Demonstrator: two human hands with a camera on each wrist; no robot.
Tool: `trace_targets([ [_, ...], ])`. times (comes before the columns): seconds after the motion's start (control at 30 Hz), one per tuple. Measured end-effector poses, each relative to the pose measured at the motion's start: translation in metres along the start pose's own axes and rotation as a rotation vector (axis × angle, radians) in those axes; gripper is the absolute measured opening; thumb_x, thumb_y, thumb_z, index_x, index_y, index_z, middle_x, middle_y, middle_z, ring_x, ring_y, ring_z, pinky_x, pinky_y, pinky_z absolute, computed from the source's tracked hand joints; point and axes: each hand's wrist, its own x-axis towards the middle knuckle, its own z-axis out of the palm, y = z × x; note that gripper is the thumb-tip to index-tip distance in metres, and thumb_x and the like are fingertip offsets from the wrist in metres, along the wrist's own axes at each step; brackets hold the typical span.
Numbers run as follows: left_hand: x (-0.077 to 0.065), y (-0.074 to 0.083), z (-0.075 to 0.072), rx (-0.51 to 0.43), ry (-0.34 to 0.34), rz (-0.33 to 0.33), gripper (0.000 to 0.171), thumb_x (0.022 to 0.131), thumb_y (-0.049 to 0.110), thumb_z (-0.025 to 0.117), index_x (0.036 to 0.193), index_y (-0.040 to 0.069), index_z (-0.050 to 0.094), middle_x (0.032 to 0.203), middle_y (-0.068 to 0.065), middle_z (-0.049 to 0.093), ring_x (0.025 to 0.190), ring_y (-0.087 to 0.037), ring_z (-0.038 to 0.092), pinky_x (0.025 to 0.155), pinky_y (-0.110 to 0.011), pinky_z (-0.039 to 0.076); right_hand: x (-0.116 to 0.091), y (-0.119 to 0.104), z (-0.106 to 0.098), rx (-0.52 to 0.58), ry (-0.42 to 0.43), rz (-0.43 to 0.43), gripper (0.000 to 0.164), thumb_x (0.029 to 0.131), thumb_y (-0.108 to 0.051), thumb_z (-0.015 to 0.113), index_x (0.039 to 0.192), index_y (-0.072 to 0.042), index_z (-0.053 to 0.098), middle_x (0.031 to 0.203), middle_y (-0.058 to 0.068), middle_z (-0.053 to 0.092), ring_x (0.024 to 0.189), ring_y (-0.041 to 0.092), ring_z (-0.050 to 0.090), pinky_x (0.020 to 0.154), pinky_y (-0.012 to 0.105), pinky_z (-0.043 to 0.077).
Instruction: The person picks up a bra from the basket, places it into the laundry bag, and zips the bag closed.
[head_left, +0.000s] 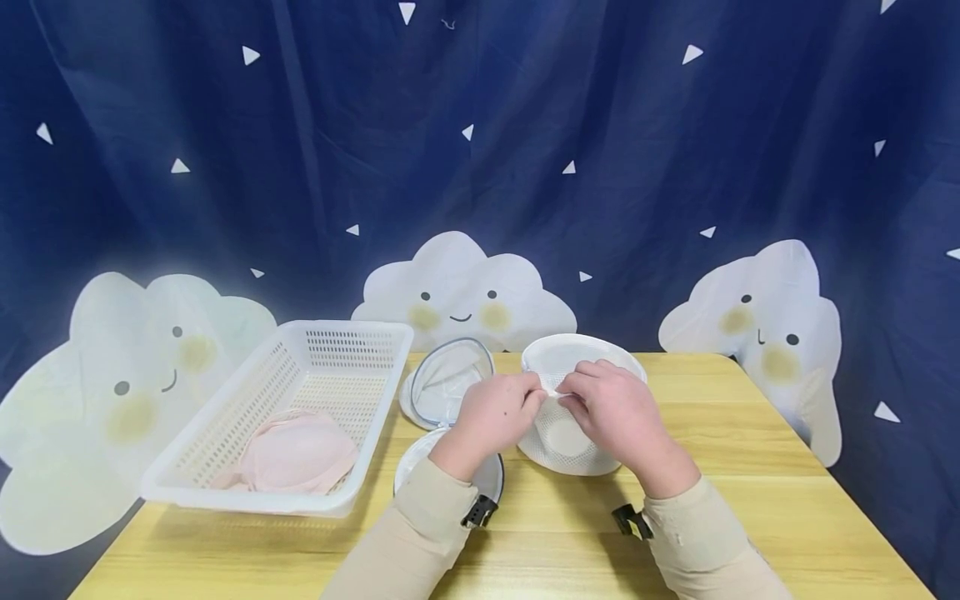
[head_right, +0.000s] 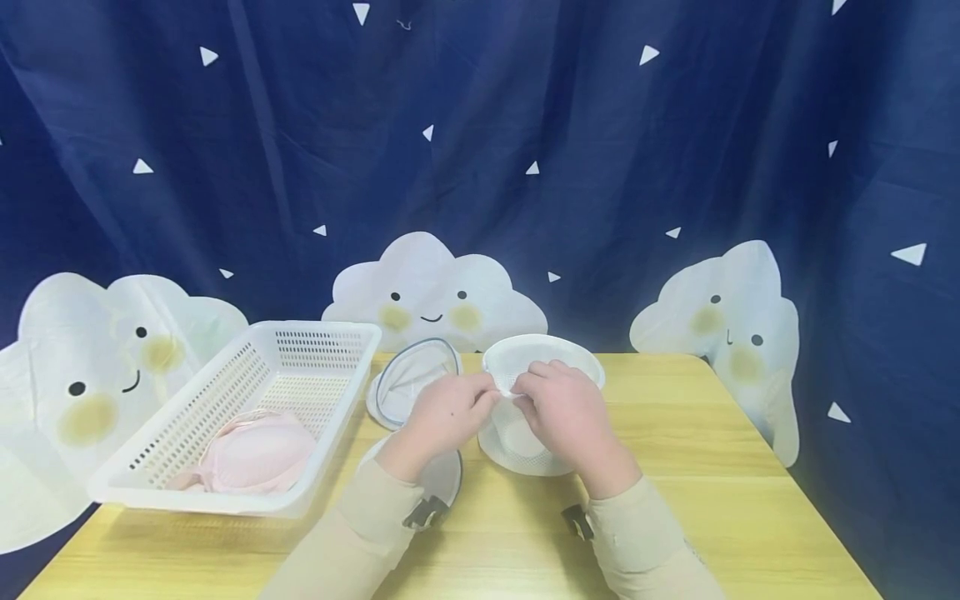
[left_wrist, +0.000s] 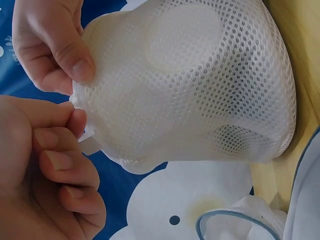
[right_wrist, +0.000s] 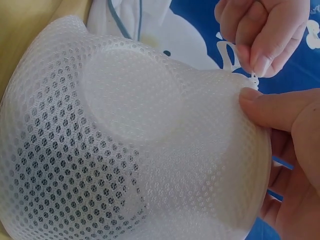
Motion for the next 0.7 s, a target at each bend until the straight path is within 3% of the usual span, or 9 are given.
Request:
trace_targets([
  [0.43,0.001,-0.010,0.002,0.077,0.067,-0.045,0.021,0.099,0.029,0.057,0.079,0.024,0.058,0.065,0.010,0.051,0.060,-0.014,0.052,0.053,-0.034,0.041,0.001,0.000,0.000,0.025,-0.015,0.004,0.016,0.079,-0.010,0.083,0.082,-0.017,0.069,0.074,-0.009,0.054,0.068,0.017,0.054,0.063,0.033,0.046],
  [0.7,0.002,-0.014,-0.002,0.086,0.043,-0.098,0.021,0.101,0.030,0.054,0.082,0.024,0.059,0.071,0.007,0.056,0.066,-0.018,0.057,0.057,-0.038,0.045,0.002,-0.002,-0.001,0.034,-0.028,-0.007,0.017,0.080,-0.011,0.084,0.081,-0.019,0.068,0.072,-0.011,0.051,0.067,0.015,0.051,0.064,0.032,0.045],
])
